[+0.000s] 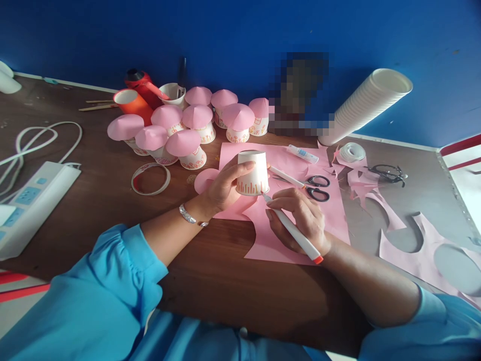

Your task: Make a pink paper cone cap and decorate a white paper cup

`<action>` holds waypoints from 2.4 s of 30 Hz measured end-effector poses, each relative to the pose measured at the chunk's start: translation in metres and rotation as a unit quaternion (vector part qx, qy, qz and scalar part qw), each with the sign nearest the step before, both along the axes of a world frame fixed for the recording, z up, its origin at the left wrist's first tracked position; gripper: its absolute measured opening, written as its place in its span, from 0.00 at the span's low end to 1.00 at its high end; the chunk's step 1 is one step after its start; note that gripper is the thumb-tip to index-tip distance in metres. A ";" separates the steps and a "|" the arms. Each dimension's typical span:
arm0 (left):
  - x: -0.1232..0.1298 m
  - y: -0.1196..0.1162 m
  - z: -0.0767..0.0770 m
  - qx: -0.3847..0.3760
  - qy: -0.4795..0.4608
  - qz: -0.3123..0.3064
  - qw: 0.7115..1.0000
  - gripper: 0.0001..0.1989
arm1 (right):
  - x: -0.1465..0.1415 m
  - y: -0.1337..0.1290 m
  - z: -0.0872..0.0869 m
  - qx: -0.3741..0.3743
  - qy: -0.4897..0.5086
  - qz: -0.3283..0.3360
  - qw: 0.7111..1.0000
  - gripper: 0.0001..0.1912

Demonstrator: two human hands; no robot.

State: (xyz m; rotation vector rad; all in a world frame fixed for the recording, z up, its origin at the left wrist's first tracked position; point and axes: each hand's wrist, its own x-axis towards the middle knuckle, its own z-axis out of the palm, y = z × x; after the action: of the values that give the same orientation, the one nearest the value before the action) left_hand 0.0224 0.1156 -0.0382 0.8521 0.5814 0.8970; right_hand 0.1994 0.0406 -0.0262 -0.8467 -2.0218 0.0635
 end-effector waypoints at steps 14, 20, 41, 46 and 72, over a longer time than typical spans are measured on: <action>0.002 0.001 0.001 0.015 0.009 0.008 1.000 0.18 | -0.001 0.001 0.001 0.006 0.000 0.001 1.000 0.13; 0.002 -0.001 0.003 0.031 0.025 0.005 0.999 0.16 | 0.000 0.001 0.002 0.005 -0.004 0.002 1.000 0.12; 0.001 0.002 -0.004 0.038 0.014 -0.006 0.999 0.17 | -0.001 0.001 -0.001 0.004 -0.009 -0.003 1.000 0.10; 0.001 0.002 -0.004 0.057 0.029 0.001 0.998 0.15 | -0.001 0.001 -0.001 0.001 -0.013 -0.008 1.000 0.10; -0.001 0.000 -0.001 0.035 0.036 0.003 0.999 0.17 | 0.000 0.000 0.001 0.007 0.001 0.002 1.000 0.11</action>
State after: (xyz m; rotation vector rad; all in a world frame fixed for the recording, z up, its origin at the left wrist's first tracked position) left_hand 0.0218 0.1160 -0.0389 0.9487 0.6189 0.8995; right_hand 0.1995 0.0405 -0.0251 -0.8333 -2.0202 0.0515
